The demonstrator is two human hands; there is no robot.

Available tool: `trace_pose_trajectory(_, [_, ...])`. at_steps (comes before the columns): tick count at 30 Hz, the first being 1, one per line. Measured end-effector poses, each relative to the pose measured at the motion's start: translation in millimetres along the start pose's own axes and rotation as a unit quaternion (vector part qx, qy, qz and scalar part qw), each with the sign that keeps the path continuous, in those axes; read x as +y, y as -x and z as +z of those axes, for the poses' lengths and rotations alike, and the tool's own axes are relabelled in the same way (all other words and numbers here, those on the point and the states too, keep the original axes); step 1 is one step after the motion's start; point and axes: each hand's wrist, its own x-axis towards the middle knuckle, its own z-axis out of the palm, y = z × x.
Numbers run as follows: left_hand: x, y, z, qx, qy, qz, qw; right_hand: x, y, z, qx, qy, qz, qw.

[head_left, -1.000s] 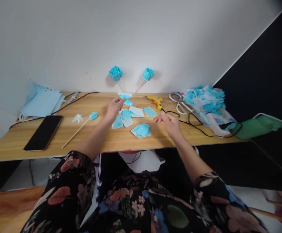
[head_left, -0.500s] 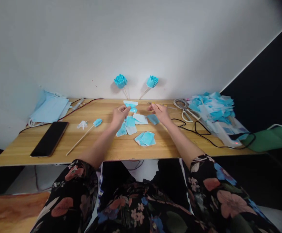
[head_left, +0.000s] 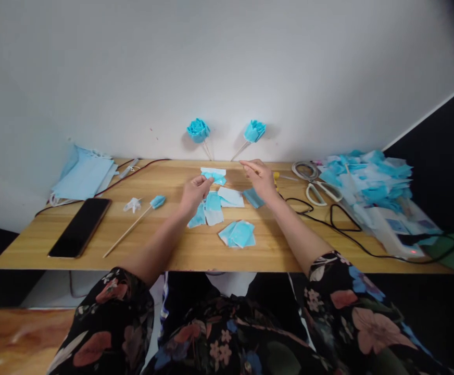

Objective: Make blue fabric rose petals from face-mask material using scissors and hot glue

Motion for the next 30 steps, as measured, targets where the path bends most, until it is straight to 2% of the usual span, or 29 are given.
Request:
trace_pose_trajectory(4, [-1.1,1.5,0.1,-0.003,-0.015,-0.008,1.000,4.0,10.9,3.4,0.007,-0.003,0.037,0.999])
trace_pose_trajectory(12, [2.2,4.8,1.9,-0.045,-0.084,-0.003,0.995,-14.5,16.0,2.3,0.014,-0.034,0.074,0.997])
trace_pose_trajectory(15, [4.3,5.3,0.5,-0.098,-0.136,-0.011,0.986,-19.2,17.8,1.4,0.006,-0.044,0.070,0.997])
trace_pose_trajectory(18, [4.7,6.3,-0.8,-0.180,-0.197,-0.010,0.964,-23.8,19.9,2.1,-0.002,-0.069,0.075,0.995])
trace_pose_trajectory(20, [3.2,7.0,-1.0,-0.208,-0.229,0.003,0.951,-28.1,21.2,3.0,-0.012,-0.081,0.073,0.994])
trace_pose_trajectory(26, [-1.7,8.6,-1.0,-0.158,-0.286,0.014,0.945,-42.7,24.4,6.1,-0.040,-0.127,0.071,0.989])
trace_pose_trajectory(30, [1.2,8.8,-1.2,-0.151,-0.287,0.017,0.946,-46.5,26.7,7.7,-0.052,-0.160,0.084,0.982])
